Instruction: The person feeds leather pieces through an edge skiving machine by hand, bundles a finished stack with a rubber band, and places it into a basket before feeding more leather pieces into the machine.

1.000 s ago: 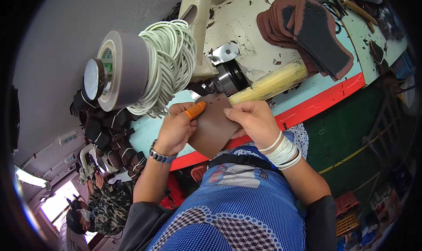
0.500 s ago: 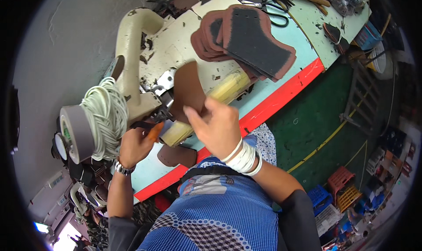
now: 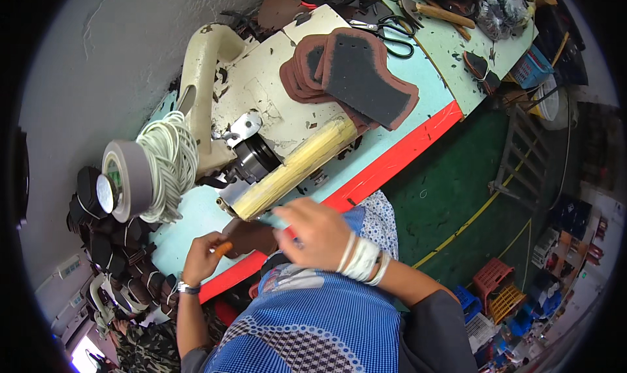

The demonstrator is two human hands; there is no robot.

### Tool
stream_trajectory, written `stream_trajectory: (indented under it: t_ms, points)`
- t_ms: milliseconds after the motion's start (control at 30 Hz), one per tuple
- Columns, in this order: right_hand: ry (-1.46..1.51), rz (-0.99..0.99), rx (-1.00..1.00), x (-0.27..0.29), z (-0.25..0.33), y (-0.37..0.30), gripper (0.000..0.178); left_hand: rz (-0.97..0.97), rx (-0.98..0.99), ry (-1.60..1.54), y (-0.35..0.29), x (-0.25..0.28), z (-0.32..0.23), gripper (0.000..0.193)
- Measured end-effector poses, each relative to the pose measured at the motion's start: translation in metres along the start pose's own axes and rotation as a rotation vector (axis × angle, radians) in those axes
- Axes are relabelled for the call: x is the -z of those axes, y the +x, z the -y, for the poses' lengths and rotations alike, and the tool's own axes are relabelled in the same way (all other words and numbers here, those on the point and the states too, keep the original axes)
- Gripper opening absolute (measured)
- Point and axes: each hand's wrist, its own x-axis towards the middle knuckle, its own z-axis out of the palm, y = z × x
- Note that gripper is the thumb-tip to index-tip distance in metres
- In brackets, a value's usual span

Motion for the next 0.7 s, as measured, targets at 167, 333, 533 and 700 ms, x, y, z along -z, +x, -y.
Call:
stream_trajectory:
  t_ms: [167, 333, 533, 700]
  points:
    - [0.14, 0.531, -0.414, -0.009, 0.002, 0.004, 0.025, 0.158, -0.137, -0.266, -0.002, 0.012, -0.059, 0.016]
    - [0.504, 0.234, -0.683, -0.024, -0.019, 0.019, 0.025, 0.217, 0.148, -0.574, 0.031, 0.036, -0.072, 0.022]
    - [0.445, 0.23, -0.82, -0.02, -0.018, 0.036, 0.027, 0.052, -0.261, -0.396, 0.047, 0.039, -0.064, 0.025]
    - [0.095, 0.043, -0.316, 0.01, -0.014, 0.062, 0.019, 0.178, -0.006, -0.686, 0.065, 0.016, -0.083, 0.036]
